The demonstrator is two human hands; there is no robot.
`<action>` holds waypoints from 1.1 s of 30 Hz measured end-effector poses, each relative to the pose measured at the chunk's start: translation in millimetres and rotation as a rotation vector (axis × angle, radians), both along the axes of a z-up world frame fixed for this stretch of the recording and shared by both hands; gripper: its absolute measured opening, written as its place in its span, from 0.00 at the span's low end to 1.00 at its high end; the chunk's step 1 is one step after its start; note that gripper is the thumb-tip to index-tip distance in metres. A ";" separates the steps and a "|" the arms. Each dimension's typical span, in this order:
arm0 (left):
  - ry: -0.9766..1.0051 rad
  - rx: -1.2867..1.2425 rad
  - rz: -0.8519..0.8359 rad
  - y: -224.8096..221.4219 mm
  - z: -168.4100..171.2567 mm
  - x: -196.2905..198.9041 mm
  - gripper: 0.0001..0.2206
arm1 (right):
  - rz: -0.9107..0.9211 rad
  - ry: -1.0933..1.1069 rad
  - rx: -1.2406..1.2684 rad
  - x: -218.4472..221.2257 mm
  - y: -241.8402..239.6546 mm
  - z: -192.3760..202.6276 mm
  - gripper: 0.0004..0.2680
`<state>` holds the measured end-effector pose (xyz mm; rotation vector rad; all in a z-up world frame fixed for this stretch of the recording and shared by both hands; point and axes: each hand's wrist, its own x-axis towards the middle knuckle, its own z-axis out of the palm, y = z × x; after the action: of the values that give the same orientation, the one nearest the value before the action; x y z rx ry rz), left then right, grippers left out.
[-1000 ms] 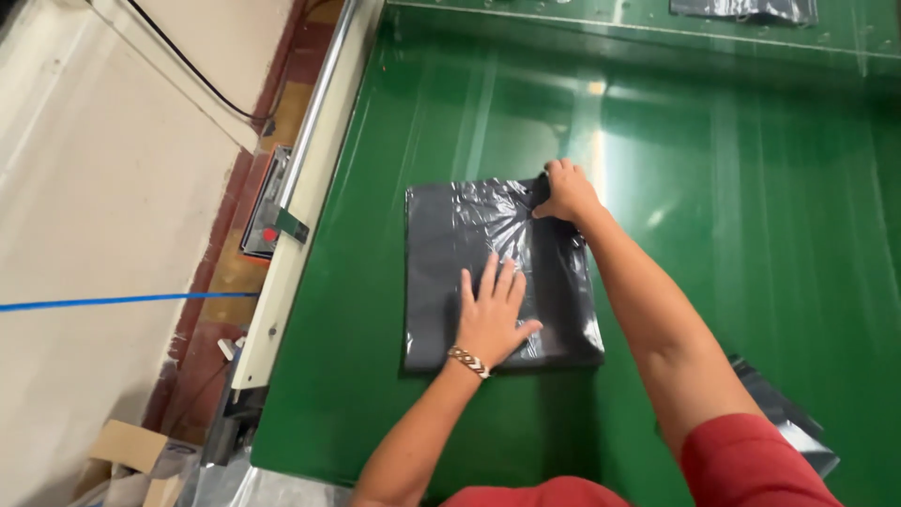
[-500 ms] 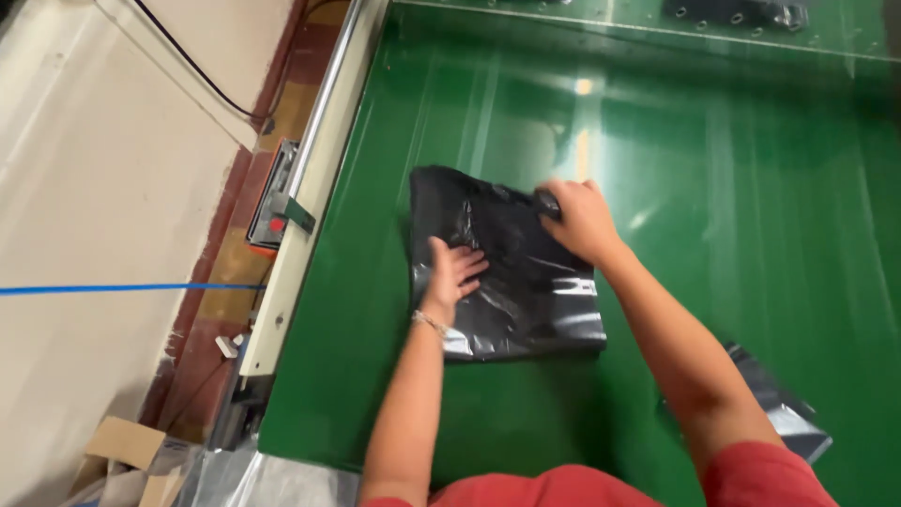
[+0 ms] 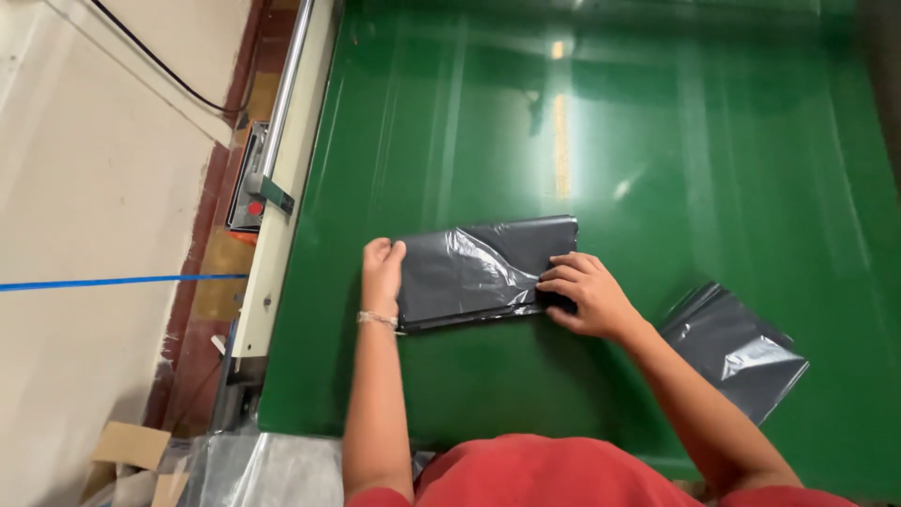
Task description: Folding black plastic bags and inserting them into clear plastic packaging sleeves at a workstation
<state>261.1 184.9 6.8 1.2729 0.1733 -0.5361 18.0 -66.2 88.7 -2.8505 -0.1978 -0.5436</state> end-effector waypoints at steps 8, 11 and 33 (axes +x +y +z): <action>-1.547 0.998 -0.211 -103.0 29.9 -110.2 0.26 | -0.008 -0.064 0.451 86.9 56.7 -27.0 0.27; -1.308 1.330 -0.708 -84.3 50.1 -110.0 0.29 | -0.137 0.027 0.265 96.5 64.8 -58.9 0.27; -1.953 0.781 -0.966 29.7 17.4 -132.8 0.11 | 0.064 -0.019 0.114 -24.6 149.3 -61.8 0.24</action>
<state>128.3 214.6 24.3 2.0581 -2.1016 0.2524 -6.6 83.1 27.0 -2.7193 -0.2525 -0.5500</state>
